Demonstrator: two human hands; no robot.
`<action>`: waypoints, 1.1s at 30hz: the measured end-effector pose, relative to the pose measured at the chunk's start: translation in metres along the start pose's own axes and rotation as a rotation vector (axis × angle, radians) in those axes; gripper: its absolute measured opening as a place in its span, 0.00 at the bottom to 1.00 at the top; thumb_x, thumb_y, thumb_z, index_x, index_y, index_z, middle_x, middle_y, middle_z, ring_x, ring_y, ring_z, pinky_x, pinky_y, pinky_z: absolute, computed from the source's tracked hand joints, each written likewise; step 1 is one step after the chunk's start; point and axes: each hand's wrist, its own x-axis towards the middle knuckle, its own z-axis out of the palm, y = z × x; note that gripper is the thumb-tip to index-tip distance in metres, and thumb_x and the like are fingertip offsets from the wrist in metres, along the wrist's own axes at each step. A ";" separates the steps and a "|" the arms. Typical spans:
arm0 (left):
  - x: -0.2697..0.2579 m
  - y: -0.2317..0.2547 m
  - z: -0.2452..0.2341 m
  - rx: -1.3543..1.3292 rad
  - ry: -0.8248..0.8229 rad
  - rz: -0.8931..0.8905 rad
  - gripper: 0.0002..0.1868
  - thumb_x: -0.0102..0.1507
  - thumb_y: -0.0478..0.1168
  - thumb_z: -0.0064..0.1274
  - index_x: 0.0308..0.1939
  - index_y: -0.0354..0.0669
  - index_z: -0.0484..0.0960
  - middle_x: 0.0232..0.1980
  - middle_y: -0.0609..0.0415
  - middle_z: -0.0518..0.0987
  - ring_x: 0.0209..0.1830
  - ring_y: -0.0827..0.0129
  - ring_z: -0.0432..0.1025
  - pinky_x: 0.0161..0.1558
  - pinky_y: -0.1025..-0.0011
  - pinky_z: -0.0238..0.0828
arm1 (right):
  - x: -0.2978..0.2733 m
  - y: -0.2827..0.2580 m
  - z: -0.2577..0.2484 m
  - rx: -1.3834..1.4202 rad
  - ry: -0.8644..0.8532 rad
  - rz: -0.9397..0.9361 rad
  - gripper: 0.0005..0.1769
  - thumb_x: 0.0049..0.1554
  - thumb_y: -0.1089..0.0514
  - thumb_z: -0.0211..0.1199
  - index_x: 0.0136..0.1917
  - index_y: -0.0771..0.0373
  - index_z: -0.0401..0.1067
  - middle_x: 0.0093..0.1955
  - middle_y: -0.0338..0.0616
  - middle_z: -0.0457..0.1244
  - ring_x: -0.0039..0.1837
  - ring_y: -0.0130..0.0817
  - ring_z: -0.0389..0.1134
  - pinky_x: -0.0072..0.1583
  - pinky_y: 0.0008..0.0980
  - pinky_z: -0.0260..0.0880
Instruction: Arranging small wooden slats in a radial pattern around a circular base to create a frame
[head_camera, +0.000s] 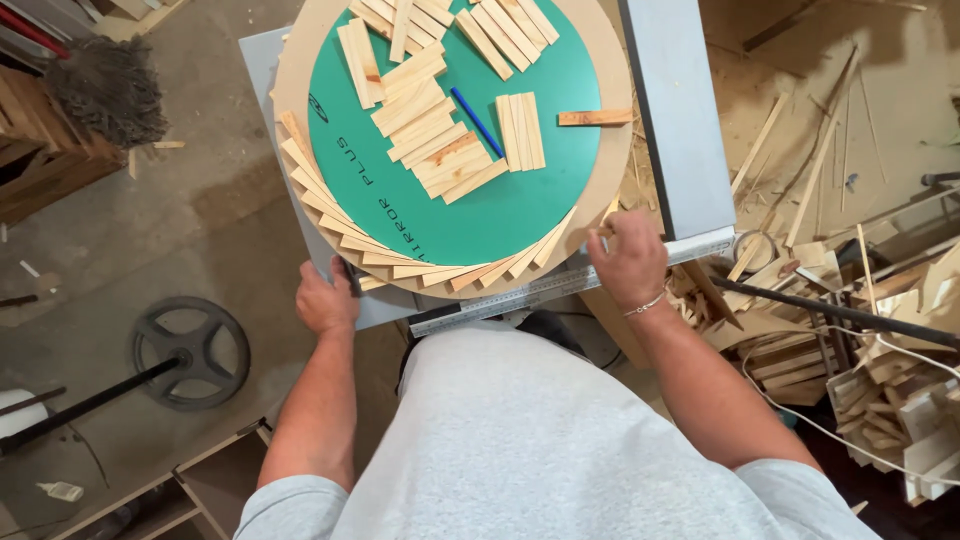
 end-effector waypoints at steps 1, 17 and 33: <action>0.000 0.001 -0.001 0.002 -0.002 0.002 0.22 0.68 0.64 0.52 0.47 0.52 0.73 0.35 0.41 0.82 0.42 0.41 0.80 0.46 0.45 0.76 | -0.002 -0.001 0.001 -0.001 -0.001 0.003 0.12 0.50 0.55 0.74 0.45 0.54 0.72 0.39 0.40 0.61 0.42 0.41 0.68 0.48 0.36 0.72; -0.002 0.004 -0.006 -0.030 0.015 0.008 0.21 0.67 0.62 0.53 0.48 0.51 0.74 0.38 0.41 0.83 0.44 0.41 0.79 0.48 0.46 0.75 | 0.039 -0.029 -0.026 0.267 -0.172 0.329 0.14 0.58 0.48 0.74 0.48 0.57 0.74 0.38 0.45 0.64 0.42 0.44 0.69 0.47 0.41 0.71; -0.111 0.057 -0.054 -1.145 -0.460 -0.496 0.19 0.74 0.51 0.39 0.65 0.48 0.65 0.42 0.52 0.82 0.34 0.74 0.77 0.31 0.83 0.75 | 0.086 -0.026 -0.021 0.811 -0.500 1.005 0.23 0.56 0.60 0.68 0.60 0.73 0.67 0.37 0.55 0.68 0.33 0.35 0.73 0.34 0.27 0.79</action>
